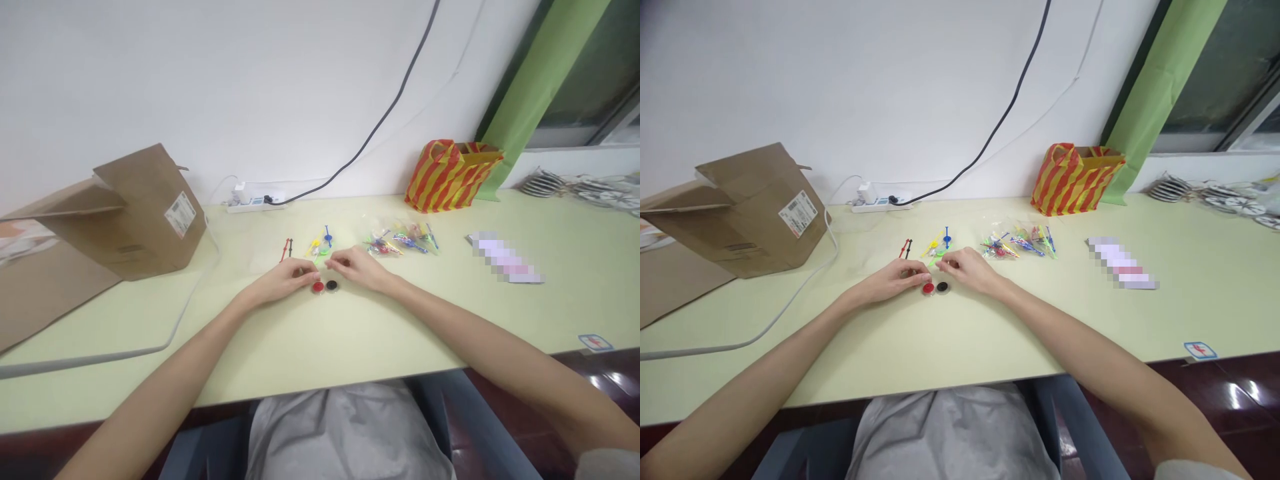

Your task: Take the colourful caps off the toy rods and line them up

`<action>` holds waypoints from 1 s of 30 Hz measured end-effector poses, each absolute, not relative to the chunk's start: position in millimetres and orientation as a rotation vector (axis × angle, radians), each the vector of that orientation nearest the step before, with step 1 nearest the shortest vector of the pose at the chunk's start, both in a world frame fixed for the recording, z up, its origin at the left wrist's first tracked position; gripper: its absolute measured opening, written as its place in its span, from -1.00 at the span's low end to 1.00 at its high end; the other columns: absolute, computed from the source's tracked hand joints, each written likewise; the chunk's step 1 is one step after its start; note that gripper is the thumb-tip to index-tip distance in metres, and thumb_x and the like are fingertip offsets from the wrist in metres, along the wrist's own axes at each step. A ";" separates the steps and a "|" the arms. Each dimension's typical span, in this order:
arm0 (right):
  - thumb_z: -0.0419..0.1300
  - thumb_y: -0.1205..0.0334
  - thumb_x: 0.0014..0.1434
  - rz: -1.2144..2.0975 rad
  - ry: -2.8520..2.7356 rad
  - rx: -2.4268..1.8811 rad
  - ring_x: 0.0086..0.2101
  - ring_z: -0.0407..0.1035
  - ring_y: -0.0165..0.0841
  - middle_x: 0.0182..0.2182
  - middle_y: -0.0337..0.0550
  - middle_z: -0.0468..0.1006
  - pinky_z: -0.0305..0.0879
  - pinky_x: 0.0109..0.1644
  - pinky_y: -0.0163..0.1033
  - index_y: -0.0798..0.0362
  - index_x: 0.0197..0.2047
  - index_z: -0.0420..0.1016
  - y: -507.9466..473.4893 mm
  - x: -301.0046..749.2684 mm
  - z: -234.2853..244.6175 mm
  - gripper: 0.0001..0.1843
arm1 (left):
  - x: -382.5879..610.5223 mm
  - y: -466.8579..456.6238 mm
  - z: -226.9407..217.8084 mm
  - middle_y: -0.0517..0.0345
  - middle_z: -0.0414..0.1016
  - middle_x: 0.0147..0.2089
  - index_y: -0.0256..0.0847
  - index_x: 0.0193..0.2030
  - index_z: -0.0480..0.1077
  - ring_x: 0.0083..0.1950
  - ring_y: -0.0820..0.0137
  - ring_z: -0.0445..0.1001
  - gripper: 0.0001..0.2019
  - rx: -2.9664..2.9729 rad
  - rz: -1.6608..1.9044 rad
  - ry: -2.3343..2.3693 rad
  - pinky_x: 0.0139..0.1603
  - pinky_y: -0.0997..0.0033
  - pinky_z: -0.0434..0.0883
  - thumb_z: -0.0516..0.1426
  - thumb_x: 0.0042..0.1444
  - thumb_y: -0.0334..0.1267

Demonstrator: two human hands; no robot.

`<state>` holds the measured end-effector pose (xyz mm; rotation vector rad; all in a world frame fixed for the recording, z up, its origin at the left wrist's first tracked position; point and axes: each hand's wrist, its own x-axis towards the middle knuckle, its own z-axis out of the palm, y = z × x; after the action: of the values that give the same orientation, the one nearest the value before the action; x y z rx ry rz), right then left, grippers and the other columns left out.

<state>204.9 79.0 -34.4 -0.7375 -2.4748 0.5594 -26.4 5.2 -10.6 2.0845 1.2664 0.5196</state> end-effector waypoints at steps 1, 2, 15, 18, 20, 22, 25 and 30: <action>0.04 0.11 0.45 0.408 -2.472 -0.807 -0.42 0.28 -0.38 -0.45 -0.20 0.47 0.05 -0.32 -0.29 0.11 -0.26 0.57 89.6 202.7 -34.1 -0.62 | -26.9 5.7 -11.5 0.13 0.53 -0.28 -0.21 -0.21 0.54 -0.28 0.39 0.37 -0.54 2.094 0.522 1.275 -0.27 0.42 0.26 0.03 0.36 0.13; 0.05 0.18 0.43 0.256 -2.464 -0.864 -0.35 0.34 -0.34 -0.35 -0.13 0.54 0.06 -0.29 -0.28 0.11 -0.19 0.59 101.6 200.1 -32.9 -0.69 | -27.4 6.1 -12.3 0.13 0.52 -0.29 -0.21 -0.21 0.54 -0.28 0.39 0.36 -0.54 2.099 0.521 1.279 -0.27 0.41 0.25 0.03 0.36 0.13; 0.23 0.45 0.23 -0.106 -2.829 -0.678 -0.01 0.36 -0.15 -0.07 0.08 0.56 0.15 -0.05 -0.20 0.11 -0.13 0.62 184.7 188.5 -18.7 -0.82 | -27.6 6.3 -15.1 0.17 0.44 -0.34 -0.21 -0.25 0.51 -0.34 0.41 0.29 -0.57 2.119 0.525 1.271 -0.32 0.41 0.20 0.00 0.38 0.06; 0.27 0.38 0.25 -0.156 -2.836 -0.689 -0.07 0.36 -0.16 -0.14 0.06 0.56 0.14 -0.07 -0.18 0.11 -0.19 0.61 182.9 195.8 -14.4 -0.92 | -26.9 6.3 -16.6 0.17 0.43 -0.36 -0.22 -0.26 0.49 -0.34 0.40 0.31 -0.58 2.121 0.540 1.283 -0.32 0.40 0.21 -0.01 0.38 0.05; 0.25 0.35 0.28 -0.162 -2.766 -0.721 -0.10 0.36 -0.16 -0.18 0.05 0.56 0.14 -0.05 -0.16 0.11 -0.21 0.59 176.7 200.2 -12.4 -0.93 | -25.9 6.4 -17.4 0.17 0.41 -0.39 -0.22 -0.28 0.47 -0.35 0.39 0.31 -0.59 2.118 0.586 1.318 -0.31 0.38 0.23 -0.01 0.38 0.04; 0.25 0.30 0.31 -0.104 -2.589 -0.740 -0.11 0.36 -0.17 -0.18 0.03 0.56 0.14 -0.02 -0.14 0.10 -0.21 0.57 163.5 203.6 -12.1 -0.93 | -24.4 6.4 -17.4 0.16 0.43 -0.32 -0.20 -0.25 0.43 -0.28 0.37 0.35 -0.65 2.138 0.714 1.365 -0.23 0.37 0.27 0.01 0.37 0.01; 0.25 0.22 0.32 0.168 -2.226 -0.704 -0.16 0.37 -0.23 -0.21 -0.06 0.54 0.19 -0.03 -0.18 0.07 -0.20 0.51 130.9 204.7 -14.3 -0.90 | -21.7 5.5 -15.9 0.12 0.44 -0.07 -0.15 -0.09 0.35 -0.05 0.33 0.39 -0.78 2.166 0.982 1.448 -0.04 0.35 0.31 0.12 0.31 -0.05; 0.24 0.08 0.29 0.665 -1.999 -0.670 -0.31 0.36 -0.34 -0.35 -0.21 0.51 0.21 -0.19 -0.24 0.05 -0.26 0.41 77.4 194.8 -17.9 -0.78 | -14.9 3.3 -15.4 0.05 0.39 0.11 -0.10 0.20 0.21 0.13 0.27 0.38 -0.53 2.157 1.087 1.409 0.14 0.28 0.31 0.23 0.23 -0.06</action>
<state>194.8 77.4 -17.9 -0.6699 -1.9991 0.6650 -14.9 3.3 -15.4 2.1573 1.4088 1.0873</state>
